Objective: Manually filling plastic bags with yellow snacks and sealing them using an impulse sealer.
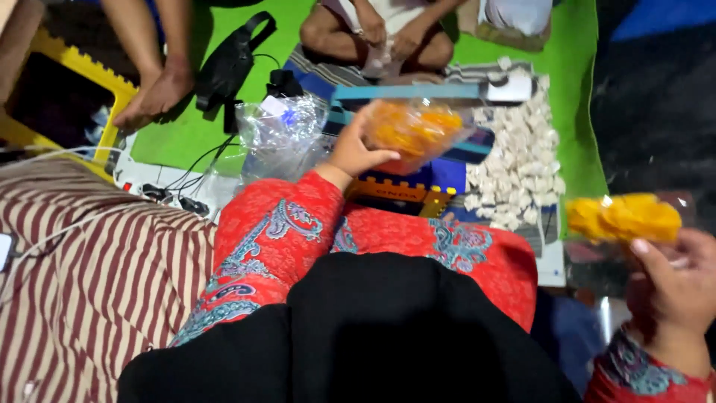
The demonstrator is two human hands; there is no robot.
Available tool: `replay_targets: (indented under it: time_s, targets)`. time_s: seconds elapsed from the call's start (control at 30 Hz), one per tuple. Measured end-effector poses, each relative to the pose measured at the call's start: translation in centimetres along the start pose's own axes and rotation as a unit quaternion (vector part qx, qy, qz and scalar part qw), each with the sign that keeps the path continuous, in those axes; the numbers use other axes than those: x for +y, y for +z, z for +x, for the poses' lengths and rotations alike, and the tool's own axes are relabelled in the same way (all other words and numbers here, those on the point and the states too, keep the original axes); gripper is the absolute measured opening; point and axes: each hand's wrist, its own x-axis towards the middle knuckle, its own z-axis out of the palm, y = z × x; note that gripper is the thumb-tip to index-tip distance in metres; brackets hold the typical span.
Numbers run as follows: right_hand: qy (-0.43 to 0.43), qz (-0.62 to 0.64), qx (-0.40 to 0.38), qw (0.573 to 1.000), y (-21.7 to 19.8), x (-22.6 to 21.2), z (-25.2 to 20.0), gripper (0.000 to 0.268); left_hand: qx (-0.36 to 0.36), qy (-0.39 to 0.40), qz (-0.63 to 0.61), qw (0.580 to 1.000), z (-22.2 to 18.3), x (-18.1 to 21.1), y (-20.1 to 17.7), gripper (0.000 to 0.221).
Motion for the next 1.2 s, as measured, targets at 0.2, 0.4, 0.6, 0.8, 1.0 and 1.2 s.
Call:
replay_targets:
  time_s: [0.2,0.4,0.6,0.8,1.0,1.2]
  targets:
    - [-0.174,0.150,-0.135,0.964,11.9,-20.8,6.8,0.030,-0.064,-0.008,-0.037,0.997,-0.4,0.9,0.1,0.108]
    - [-0.361,-0.073,-0.214,0.905,18.1,-29.1,8.6,0.018,-0.093,-0.016,-0.095,0.991,0.1,0.4,0.1,0.106]
    - [-0.329,-0.120,-0.178,0.920,19.9,-28.2,9.3,0.034,-0.089,-0.019,-0.032,0.995,0.6,1.9,-0.6,0.102]
    - [-0.431,-0.288,-0.161,0.840,20.1,-28.8,10.3,0.026,-0.090,-0.026,-0.025,0.995,0.4,2.3,-0.1,0.099]
    - [-0.451,-0.335,-0.155,0.812,21.6,-29.2,10.0,0.021,-0.100,-0.040,-0.026,0.994,0.3,2.7,-0.3,0.103]
    - [-0.402,-0.345,-0.178,0.829,24.2,-28.1,8.6,0.018,-0.036,0.024,-0.001,0.999,-0.1,0.0,0.7,0.113]
